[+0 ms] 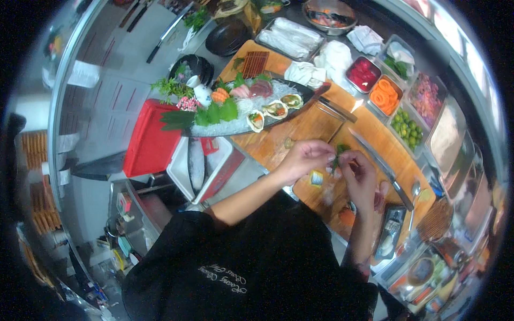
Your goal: The person assembles sushi by placing slices of raw fish and garnishes onto a bed of ice in a display tray. They handle various ingredients including fish, greens, and decorative flowers, arranging them carefully for presentation.
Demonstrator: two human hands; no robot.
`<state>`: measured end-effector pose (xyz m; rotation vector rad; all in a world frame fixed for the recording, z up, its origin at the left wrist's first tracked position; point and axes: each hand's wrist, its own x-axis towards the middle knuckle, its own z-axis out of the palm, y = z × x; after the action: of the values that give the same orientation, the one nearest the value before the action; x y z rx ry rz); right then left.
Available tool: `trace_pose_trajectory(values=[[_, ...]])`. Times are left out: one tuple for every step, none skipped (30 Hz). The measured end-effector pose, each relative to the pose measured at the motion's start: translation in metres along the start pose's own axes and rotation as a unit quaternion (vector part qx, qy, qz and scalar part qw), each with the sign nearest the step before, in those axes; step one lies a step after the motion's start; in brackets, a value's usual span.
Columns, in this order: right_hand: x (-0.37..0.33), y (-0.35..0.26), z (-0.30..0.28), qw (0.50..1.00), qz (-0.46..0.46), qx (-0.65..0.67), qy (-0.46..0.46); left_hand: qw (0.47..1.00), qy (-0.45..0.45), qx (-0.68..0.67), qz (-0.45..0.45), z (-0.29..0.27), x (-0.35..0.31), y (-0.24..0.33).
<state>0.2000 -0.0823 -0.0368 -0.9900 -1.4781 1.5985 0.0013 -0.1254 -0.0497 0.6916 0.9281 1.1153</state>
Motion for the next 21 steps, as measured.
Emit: trace_pose_trajectory(values=[[0.004,-0.001,0.006,1.000,0.014,0.002,-0.002,1.000,0.006,-0.024,-0.013,-0.010,-0.002,-0.002],[0.006,-0.001,0.012,0.999,0.035,0.025,-0.004,0.998,0.008,-0.056,-0.021,-0.020,-0.003,-0.004],[0.010,0.000,0.017,0.999,0.029,-0.010,-0.011,0.996,0.010,-0.089,-0.029,-0.031,-0.003,-0.008],[0.013,0.003,0.023,0.999,0.035,-0.024,-0.011,0.986,-0.006,-0.158,-0.052,-0.042,-0.005,-0.014],[0.017,0.007,0.028,0.999,0.042,-0.028,-0.012,0.984,0.005,-0.169,-0.054,-0.055,-0.006,-0.018],[0.021,0.013,0.033,0.998,0.057,-0.032,-0.016,0.982,0.016,-0.178,-0.065,-0.070,-0.006,-0.022],[0.026,0.020,0.037,0.997,0.071,-0.026,-0.019,0.979,0.021,-0.191,-0.069,-0.083,-0.004,-0.025],[0.031,0.028,0.041,0.997,0.067,0.004,-0.037,0.974,0.011,-0.219,-0.054,-0.093,-0.004,-0.029],[0.034,0.036,0.042,0.996,0.083,-0.021,-0.005,0.971,0.015,-0.230,-0.059,-0.100,-0.002,-0.031],[0.039,0.043,0.043,0.997,0.077,-0.017,0.003,0.969,0.016,-0.240,-0.051,-0.109,-0.001,-0.029],[0.041,0.047,0.042,0.998,0.055,-0.001,0.006,0.967,0.037,-0.248,-0.050,-0.116,0.002,-0.028],[0.045,0.050,0.039,0.995,0.078,-0.015,0.054,0.971,0.039,-0.235,-0.017,-0.116,0.008,-0.027],[0.046,0.050,0.035,0.995,0.035,0.001,0.094,0.974,0.045,-0.218,-0.046,-0.116,0.013,-0.027],[0.047,0.048,0.030,0.992,-0.018,0.021,0.120,0.973,0.076,-0.209,-0.065,-0.110,0.028,-0.027],[0.046,0.043,0.025,0.985,-0.029,0.041,0.166,0.967,0.117,-0.198,-0.105,-0.106,0.039,-0.029],[0.045,0.036,0.020,0.974,-0.042,0.071,0.212,0.982,0.109,-0.136,-0.071,-0.107,0.045,-0.029],[0.045,0.028,0.018,0.966,-0.125,-0.001,0.225,0.990,0.104,-0.061,-0.076,-0.104,0.051,-0.031],[0.045,0.020,0.019,0.964,-0.142,-0.031,0.222,0.986,0.088,0.139,0.008,-0.108,0.046,-0.032],[0.046,0.011,0.023,0.961,-0.160,-0.060,0.218,0.955,0.107,0.257,0.101,-0.112,0.048,-0.029],[0.048,0.007,0.034,0.966,-0.158,-0.088,0.185,0.898,0.146,0.354,0.218,-0.112,0.026,-0.032],[0.053,0.003,0.049,0.969,-0.155,-0.116,0.150,0.857,0.151,0.394,0.296,-0.118,0.006,-0.029]])
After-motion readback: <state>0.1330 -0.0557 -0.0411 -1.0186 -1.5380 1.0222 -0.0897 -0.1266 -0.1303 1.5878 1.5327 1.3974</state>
